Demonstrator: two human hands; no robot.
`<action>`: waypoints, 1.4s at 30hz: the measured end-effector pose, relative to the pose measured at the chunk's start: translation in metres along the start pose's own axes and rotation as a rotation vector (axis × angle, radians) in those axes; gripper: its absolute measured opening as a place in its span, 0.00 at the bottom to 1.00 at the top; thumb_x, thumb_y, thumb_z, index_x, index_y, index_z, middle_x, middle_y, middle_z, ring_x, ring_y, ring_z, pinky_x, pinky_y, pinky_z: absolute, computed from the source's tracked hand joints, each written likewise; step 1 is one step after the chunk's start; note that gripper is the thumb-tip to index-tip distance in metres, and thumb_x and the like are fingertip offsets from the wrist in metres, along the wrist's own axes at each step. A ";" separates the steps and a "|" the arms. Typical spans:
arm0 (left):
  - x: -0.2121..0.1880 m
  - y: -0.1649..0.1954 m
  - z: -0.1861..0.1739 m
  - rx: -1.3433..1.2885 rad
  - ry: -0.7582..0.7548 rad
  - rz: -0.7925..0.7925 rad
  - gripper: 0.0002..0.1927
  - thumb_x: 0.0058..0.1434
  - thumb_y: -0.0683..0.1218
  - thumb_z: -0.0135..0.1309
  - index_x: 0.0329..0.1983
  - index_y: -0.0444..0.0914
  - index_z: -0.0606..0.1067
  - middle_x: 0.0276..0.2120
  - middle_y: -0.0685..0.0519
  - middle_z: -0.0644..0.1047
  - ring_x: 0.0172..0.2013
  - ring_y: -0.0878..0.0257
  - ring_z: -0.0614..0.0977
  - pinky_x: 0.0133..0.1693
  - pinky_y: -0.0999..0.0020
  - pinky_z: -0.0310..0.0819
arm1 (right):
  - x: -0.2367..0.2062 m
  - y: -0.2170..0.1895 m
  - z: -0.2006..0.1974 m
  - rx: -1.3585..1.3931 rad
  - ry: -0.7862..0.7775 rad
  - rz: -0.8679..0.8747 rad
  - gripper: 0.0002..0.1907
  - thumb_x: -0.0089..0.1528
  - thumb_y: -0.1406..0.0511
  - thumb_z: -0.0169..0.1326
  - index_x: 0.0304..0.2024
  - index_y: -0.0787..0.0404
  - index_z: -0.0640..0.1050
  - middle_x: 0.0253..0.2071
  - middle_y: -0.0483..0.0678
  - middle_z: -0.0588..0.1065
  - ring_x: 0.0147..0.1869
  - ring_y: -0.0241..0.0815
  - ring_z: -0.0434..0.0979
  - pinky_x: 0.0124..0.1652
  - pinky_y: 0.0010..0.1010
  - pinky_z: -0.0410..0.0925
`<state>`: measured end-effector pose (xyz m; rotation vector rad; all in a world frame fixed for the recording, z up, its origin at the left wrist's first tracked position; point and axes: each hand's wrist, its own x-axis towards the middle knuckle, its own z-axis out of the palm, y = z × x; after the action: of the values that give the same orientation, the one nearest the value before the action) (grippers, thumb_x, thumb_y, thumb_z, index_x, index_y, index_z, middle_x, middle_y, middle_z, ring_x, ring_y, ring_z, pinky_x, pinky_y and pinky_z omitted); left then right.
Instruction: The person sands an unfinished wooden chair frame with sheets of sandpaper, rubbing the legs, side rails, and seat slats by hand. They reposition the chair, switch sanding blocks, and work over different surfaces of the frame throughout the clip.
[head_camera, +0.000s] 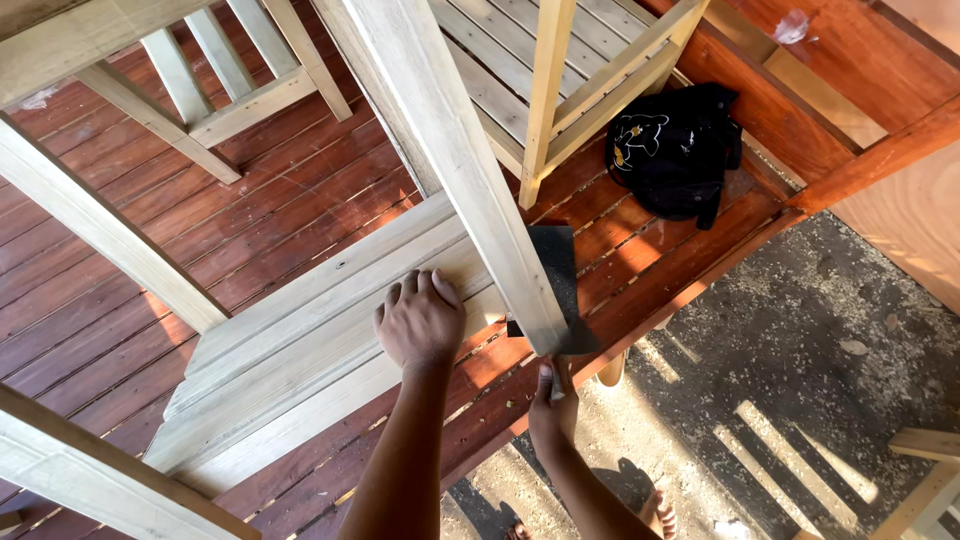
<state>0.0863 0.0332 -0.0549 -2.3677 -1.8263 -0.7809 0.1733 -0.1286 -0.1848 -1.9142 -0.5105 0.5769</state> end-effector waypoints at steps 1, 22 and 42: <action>0.000 0.000 0.000 0.007 0.018 0.012 0.17 0.68 0.51 0.42 0.32 0.42 0.81 0.40 0.54 0.84 0.42 0.55 0.84 0.41 0.54 0.74 | -0.001 0.009 0.006 0.009 0.028 0.024 0.21 0.72 0.63 0.44 0.65 0.68 0.68 0.64 0.62 0.72 0.69 0.55 0.71 0.65 0.40 0.64; -0.003 -0.003 0.004 -0.035 0.108 0.059 0.15 0.66 0.51 0.44 0.34 0.44 0.81 0.39 0.55 0.83 0.41 0.55 0.83 0.41 0.53 0.73 | 0.022 -0.071 0.006 -0.254 0.147 -0.724 0.37 0.60 0.76 0.40 0.74 0.66 0.58 0.79 0.58 0.53 0.85 0.57 0.45 0.78 0.49 0.42; -0.002 -0.002 -0.001 -0.024 0.044 0.035 0.16 0.69 0.51 0.46 0.29 0.44 0.79 0.35 0.56 0.82 0.39 0.55 0.83 0.40 0.54 0.73 | 0.059 -0.101 -0.031 -0.257 0.115 -0.565 0.26 0.73 0.68 0.41 0.74 0.59 0.61 0.77 0.56 0.58 0.81 0.58 0.57 0.73 0.43 0.59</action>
<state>0.0836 0.0317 -0.0558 -2.3705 -1.7644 -0.8491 0.2291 -0.0771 -0.0902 -1.9056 -1.0415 0.0339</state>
